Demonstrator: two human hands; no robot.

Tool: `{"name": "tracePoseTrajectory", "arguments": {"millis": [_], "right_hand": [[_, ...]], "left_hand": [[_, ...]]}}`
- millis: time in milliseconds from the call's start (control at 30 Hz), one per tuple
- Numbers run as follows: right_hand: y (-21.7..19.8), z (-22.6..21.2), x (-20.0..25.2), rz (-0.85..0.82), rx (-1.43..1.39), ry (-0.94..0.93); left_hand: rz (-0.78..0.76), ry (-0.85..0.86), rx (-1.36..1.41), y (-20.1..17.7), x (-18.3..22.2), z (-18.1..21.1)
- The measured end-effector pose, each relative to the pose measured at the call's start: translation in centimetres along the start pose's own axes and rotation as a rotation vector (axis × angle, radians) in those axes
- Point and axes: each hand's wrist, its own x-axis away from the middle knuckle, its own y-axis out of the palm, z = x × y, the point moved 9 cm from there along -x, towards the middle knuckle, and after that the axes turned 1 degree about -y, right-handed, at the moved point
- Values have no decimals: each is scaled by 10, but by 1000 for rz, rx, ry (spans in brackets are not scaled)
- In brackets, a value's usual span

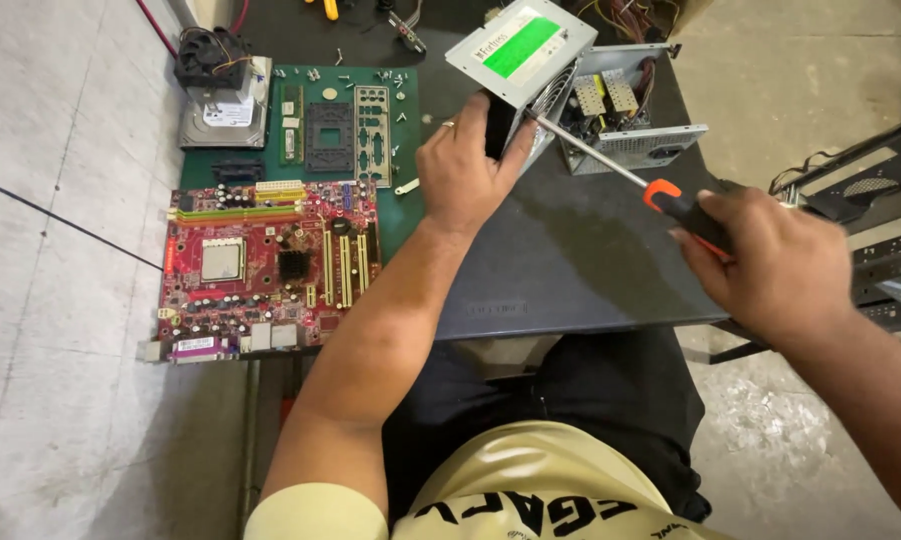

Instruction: Attaching a metal fan grill to a computer power supply unit using screws and a screwdriver

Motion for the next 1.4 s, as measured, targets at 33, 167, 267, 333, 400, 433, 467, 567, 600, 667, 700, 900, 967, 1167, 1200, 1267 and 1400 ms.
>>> {"name": "tracePoseTrajectory", "arguments": {"millis": [33, 167, 267, 333, 400, 433, 467, 567, 600, 667, 700, 900, 967, 1167, 1200, 1267, 1400], "right_hand": [[26, 17, 6, -239, -194, 239], [62, -6, 26, -632, -1634, 987], [52, -38, 23, -713, -2219, 927], [44, -23, 17, -566, -1835, 851], [13, -8, 0, -443, -1149, 543], [-17, -10, -15, -303, -468, 235], [-14, -7, -11, -299, -469, 236], [-47, -32, -3, 110, 204, -149], [-44, -30, -4, 79, 79, -112], [-42, -28, -5, 49, -49, -74], [-36, -22, -6, -27, -125, 1], [-9, -7, -1, -500, -950, 633], [-2, -13, -1, -507, -1220, 673], [14, -22, 9, -554, -1620, 838], [-6, -13, -5, -414, -998, 493], [-25, -21, -14, -259, -383, 151], [-15, -13, -11, -303, -454, 229]], "left_hand": [[0, -12, 17, 1, 1, -1], [-14, 22, -5, 1, -1, 1], [-32, 21, 54, 6, 0, 0], [-39, -1, 59, 3, -2, 0], [-47, -14, 48, 5, 0, -2], [-54, -31, 35, 6, 1, -4], [-53, -27, 34, 5, 0, -3], [-49, -4, 48, 2, 1, 4], [-28, 9, 32, 0, 1, 6], [-7, 22, 16, -3, 0, 9], [-13, 28, 35, -3, 0, 11], [6, -7, 133, 4, 9, 9], [12, -16, 142, 3, 6, 7], [1, 16, -19, -5, 1, 9], [3, 25, -35, -5, 1, 11], [4, 33, -52, -6, 1, 14], [-38, 40, 12, -5, 2, 17]]}}
